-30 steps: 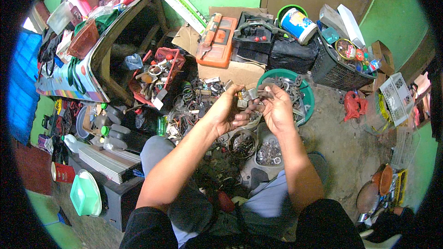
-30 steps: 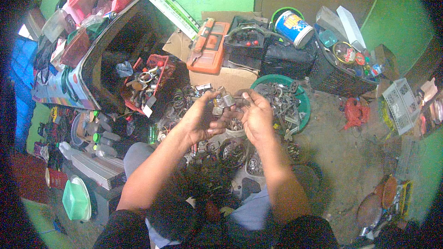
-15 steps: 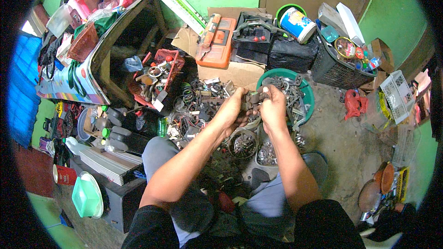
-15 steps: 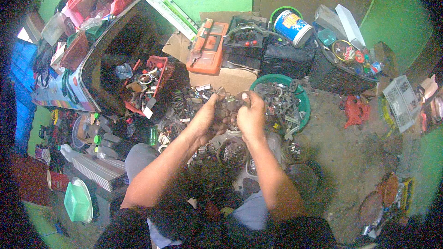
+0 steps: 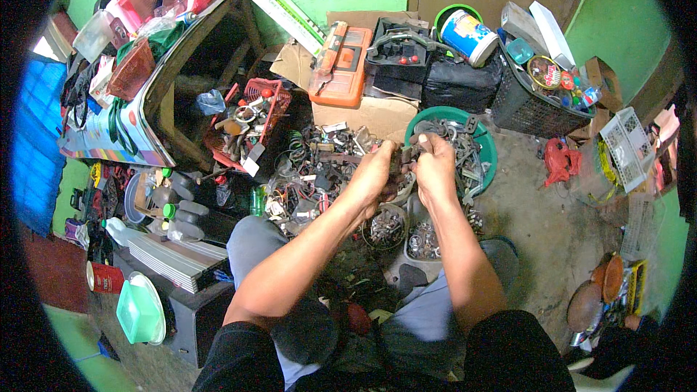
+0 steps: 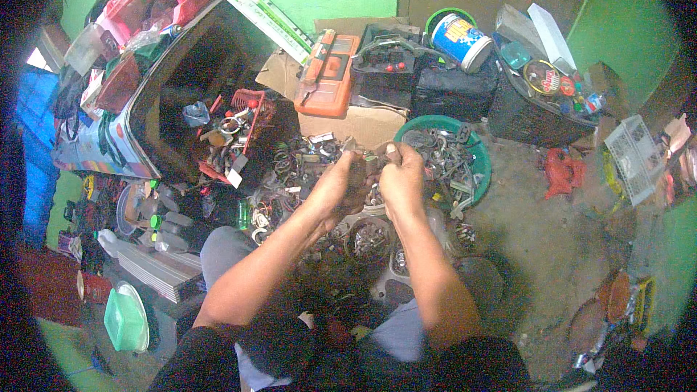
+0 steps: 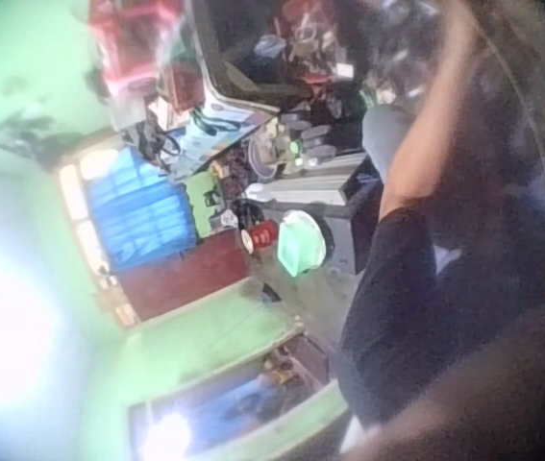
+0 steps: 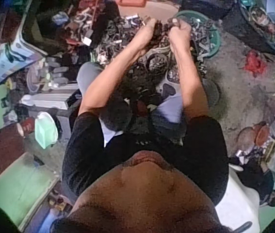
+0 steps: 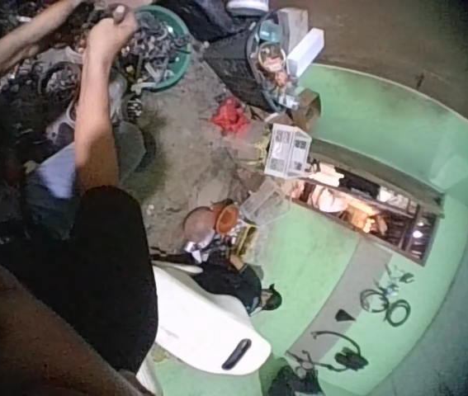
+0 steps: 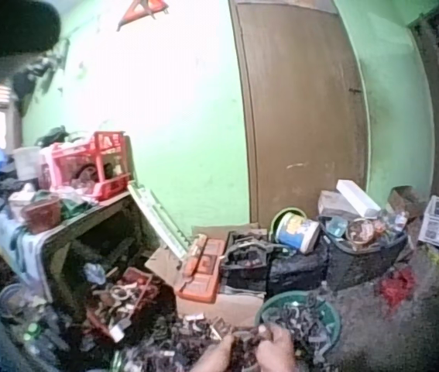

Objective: The person sits cross-legged on the floor and assembles lock components by hand. They pick up small metal parts from a pile, fit them into a lock body, and place the assembled units into a green basket.

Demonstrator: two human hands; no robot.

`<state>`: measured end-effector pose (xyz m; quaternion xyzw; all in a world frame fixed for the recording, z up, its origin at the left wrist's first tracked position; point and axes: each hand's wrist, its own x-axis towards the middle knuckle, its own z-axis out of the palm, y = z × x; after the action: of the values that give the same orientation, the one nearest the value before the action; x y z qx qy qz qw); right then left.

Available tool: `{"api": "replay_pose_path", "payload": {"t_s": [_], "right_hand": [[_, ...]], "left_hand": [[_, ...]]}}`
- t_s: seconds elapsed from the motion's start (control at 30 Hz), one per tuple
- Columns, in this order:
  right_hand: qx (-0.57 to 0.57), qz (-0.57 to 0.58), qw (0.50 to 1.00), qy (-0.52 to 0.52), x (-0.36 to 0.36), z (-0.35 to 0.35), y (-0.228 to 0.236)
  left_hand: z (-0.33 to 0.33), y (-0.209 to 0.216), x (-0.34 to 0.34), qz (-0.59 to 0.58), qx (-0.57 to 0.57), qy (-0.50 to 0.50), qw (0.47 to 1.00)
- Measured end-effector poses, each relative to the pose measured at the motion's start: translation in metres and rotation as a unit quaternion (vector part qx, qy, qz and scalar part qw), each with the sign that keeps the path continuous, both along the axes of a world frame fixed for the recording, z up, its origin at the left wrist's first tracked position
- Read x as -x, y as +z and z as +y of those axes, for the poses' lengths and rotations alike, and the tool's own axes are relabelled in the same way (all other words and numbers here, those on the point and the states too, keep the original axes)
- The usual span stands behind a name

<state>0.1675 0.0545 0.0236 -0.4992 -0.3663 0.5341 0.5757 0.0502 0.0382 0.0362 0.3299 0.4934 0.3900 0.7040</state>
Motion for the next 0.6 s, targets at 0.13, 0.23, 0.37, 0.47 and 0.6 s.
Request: {"api": "replay_pose_path", "payload": {"t_s": [0.13, 0.23, 0.37, 0.47, 0.6], "right_hand": [[-0.105, -0.206, 0.972, -0.03, -0.01, 0.012, -0.025], [-0.122, -0.249, 0.957, -0.085, -0.025, 0.022, -0.035], [-0.063, -0.103, 0.98, -0.156, -0.09, 0.041, -0.009], [-0.054, -0.192, 0.98, -0.004, -0.082, 0.022, -0.01], [-0.124, -0.453, 0.872, 0.134, -0.065, 0.004, -0.05]], "left_hand": [[-0.003, 0.009, -0.005, 0.033, -0.031, 0.011, 0.999], [-0.007, 0.011, 0.002, 0.097, -0.055, 0.013, 0.994], [-0.014, 0.016, 0.025, 0.194, -0.11, -0.017, 0.975], [-0.006, 0.016, 0.049, 0.182, -0.087, 0.038, 0.979], [-0.005, 0.016, 0.054, 0.086, -0.042, 0.077, 0.992]]}}
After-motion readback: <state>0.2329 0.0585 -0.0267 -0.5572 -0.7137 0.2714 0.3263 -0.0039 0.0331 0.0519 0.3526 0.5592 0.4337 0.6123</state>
